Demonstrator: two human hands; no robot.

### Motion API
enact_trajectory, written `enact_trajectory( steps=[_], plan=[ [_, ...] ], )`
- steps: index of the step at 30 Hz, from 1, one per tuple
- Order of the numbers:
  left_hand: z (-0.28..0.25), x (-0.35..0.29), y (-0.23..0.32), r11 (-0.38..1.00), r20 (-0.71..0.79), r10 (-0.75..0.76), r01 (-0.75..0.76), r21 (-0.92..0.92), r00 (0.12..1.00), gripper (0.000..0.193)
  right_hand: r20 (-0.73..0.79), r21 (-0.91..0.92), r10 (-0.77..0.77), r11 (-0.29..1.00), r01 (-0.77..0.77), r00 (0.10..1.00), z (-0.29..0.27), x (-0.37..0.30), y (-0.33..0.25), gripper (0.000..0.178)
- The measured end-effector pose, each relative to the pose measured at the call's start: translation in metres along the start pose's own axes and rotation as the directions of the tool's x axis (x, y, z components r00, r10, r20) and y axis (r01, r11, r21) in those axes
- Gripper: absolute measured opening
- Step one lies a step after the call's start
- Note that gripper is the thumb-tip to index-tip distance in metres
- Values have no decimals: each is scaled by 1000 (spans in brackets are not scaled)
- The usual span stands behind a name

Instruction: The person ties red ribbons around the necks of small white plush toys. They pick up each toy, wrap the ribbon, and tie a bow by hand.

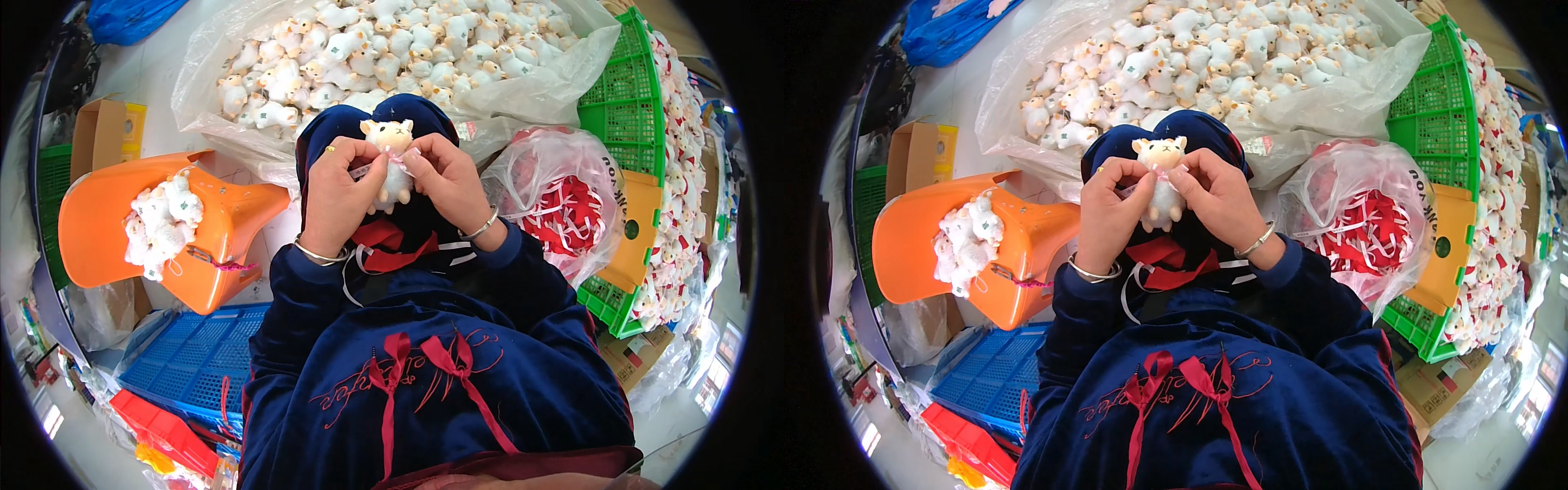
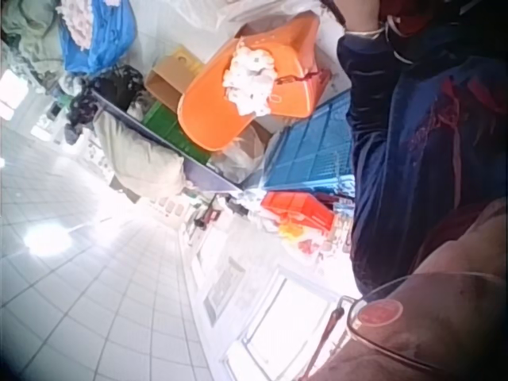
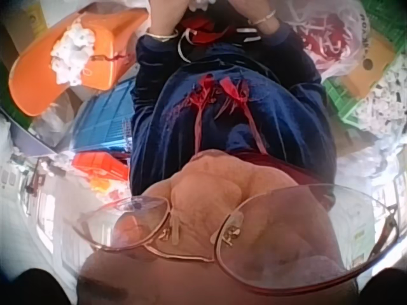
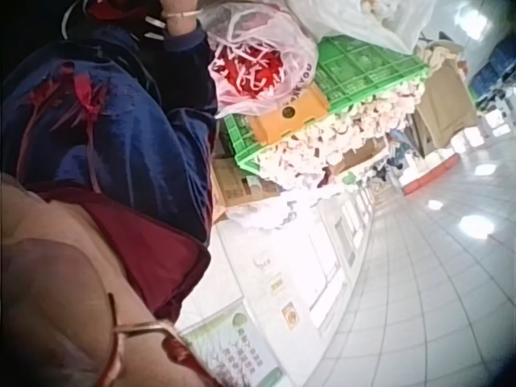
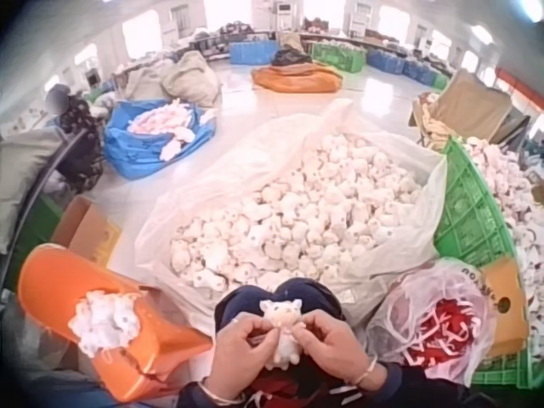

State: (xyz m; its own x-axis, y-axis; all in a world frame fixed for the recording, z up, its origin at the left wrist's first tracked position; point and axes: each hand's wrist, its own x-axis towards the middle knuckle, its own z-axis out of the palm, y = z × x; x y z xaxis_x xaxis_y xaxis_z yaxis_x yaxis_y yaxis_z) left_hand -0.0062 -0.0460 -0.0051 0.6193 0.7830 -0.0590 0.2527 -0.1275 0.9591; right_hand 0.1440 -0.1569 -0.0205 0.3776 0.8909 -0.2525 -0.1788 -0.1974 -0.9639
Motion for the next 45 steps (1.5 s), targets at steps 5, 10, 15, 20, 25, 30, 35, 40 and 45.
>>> enact_trajectory(
  steps=[5,10,15,20,25,30,35,40,45],
  plan=[
    [6,3,-9,985,-55,147,-141,102,988,15,-27,-18,0,1000,0,1000,1,1,5,15],
    [7,1,-7,977,-61,174,-165,132,983,13,-15,7,-10,1000,10,1000,4,-2,3,16],
    [10,0,-13,995,-76,94,-91,35,993,10,9,0,7,1000,-7,1000,3,-2,7,20],
    [15,-5,-32,978,-66,-92,77,-195,994,9,31,29,0,1000,-1,1000,2,-2,8,21],
    [15,-13,-28,906,-12,-229,209,-369,973,12,9,34,-16,999,15,1000,3,0,9,20],
    [6,-9,-34,897,14,-161,152,-414,987,15,2,-63,-44,997,44,999,1,1,12,17],
    [8,-5,-19,986,-36,-88,82,-148,996,16,27,-83,-27,996,29,999,2,0,5,15],
    [14,-5,-31,994,-89,112,-112,1,990,16,-4,-69,28,997,-28,1000,3,1,1,15],
    [15,-8,-30,994,-63,5,-12,-105,998,14,-58,-115,18,993,-25,998,8,5,4,17]
  ],
)
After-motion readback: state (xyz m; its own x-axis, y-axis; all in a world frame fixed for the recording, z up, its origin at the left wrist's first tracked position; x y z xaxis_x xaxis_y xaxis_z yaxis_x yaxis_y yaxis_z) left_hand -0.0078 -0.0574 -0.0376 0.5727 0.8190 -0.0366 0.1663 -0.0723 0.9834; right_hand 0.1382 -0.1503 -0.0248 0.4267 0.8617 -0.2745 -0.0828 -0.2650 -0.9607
